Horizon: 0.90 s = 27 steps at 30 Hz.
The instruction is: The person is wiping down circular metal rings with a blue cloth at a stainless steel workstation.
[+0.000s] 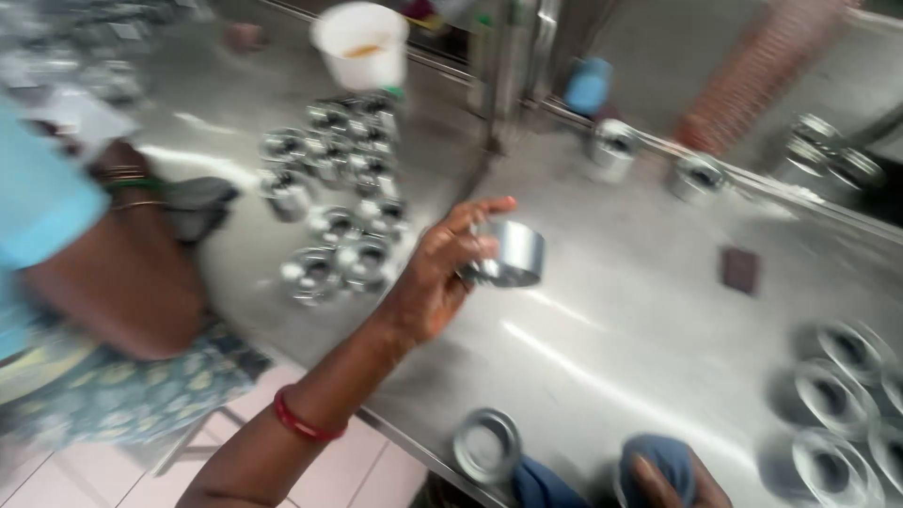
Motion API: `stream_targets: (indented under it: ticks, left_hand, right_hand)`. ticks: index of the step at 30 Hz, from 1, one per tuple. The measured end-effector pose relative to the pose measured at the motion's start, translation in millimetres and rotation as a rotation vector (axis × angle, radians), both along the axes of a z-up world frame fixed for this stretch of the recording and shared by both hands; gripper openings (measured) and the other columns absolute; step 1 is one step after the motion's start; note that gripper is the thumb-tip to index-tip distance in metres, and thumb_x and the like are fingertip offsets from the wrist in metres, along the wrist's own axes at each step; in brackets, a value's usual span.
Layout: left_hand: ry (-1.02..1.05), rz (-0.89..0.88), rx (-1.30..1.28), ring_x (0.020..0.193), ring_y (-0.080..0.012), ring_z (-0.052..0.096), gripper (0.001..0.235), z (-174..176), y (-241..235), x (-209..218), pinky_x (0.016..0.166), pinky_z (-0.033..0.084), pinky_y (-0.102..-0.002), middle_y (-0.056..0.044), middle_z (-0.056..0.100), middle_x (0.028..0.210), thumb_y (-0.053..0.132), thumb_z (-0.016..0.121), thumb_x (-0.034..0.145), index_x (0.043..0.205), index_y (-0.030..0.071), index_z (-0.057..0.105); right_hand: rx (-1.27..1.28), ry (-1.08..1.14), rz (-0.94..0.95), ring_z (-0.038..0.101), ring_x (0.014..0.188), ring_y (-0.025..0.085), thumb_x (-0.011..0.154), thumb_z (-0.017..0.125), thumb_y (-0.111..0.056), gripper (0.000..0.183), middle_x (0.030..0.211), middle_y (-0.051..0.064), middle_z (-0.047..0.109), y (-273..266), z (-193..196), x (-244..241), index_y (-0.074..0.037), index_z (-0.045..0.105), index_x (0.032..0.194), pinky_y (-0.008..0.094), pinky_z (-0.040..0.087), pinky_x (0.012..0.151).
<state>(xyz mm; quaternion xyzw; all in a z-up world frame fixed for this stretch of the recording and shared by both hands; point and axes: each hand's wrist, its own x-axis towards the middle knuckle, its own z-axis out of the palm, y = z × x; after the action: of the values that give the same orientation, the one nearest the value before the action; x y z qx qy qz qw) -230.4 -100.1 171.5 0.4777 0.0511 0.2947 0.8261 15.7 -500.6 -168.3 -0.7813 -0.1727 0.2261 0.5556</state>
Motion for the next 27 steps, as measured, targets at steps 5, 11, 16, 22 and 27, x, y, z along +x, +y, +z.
stream_targets:
  ticks: [5, 11, 16, 22, 27]
  left_hand:
    - [0.158, -0.328, -0.03, 0.126, -0.025, 0.051, 0.066, -2, -101, 50, 0.109, 0.052, -0.041, -0.009, 0.037, 0.143, 0.033, 0.067, 0.087, 0.131, -0.012, 0.05]
    - [0.266, -0.578, 0.006, 0.121, -0.0284, 0.045, 0.059, 3, -185, 88, 0.106, 0.048, -0.042, -0.015, 0.033, 0.138, 0.025, 0.058, 0.088, 0.139, -0.002, 0.049]
    - [0.226, -0.669, 0.165, 0.135, -0.0263, 0.041, 0.043, -1, -230, 110, 0.109, 0.045, -0.043, -0.014, 0.035, 0.15, 0.023, 0.052, 0.09, 0.121, -0.008, 0.057]
    - [0.121, -0.771, 0.136, 0.141, -0.0275, 0.036, 0.038, -21, -262, 133, 0.114, 0.043, -0.045, -0.02, 0.036, 0.148, 0.015, 0.05, 0.087, 0.112, -0.012, 0.057]
    - [0.273, -0.854, 0.165, 0.124, -0.0305, 0.047, 0.052, -21, -280, 146, 0.091, 0.053, -0.044, -0.016, 0.038, 0.15, 0.011, 0.047, 0.08, 0.129, -0.004, 0.054]
  right_hand:
    - [0.012, 0.078, -0.236, 0.062, 0.067, 0.023, 0.076, 0.083, -0.019, 0.036, 0.079, 0.015, 0.069, 25, 240, -123, 0.003, 0.073, 0.103, 0.037, 0.049, 0.061]
    - [0.194, -0.04, -0.308, 0.065, 0.078, 0.011, 0.078, 0.08, -0.023, 0.047, 0.091, 0.005, 0.071, 13, 286, -134, -0.001, 0.065, 0.117, 0.027, 0.053, 0.067]
    - [0.321, -0.075, -0.32, 0.061, 0.077, 0.012, 0.086, 0.078, -0.025, 0.047, 0.089, 0.005, 0.065, -13, 270, -125, 0.001, 0.062, 0.122, 0.026, 0.05, 0.066]
    - [0.489, -0.051, -0.408, 0.065, 0.063, 0.014, 0.092, 0.074, -0.027, 0.041, 0.08, 0.009, 0.065, -39, 244, -110, 0.003, 0.058, 0.115, 0.027, 0.054, 0.055]
    - [0.551, -0.115, -0.426, 0.066, 0.064, 0.014, 0.093, 0.074, -0.023, 0.041, 0.082, 0.009, 0.066, -50, 249, -101, 0.003, 0.055, 0.118, 0.026, 0.055, 0.055]
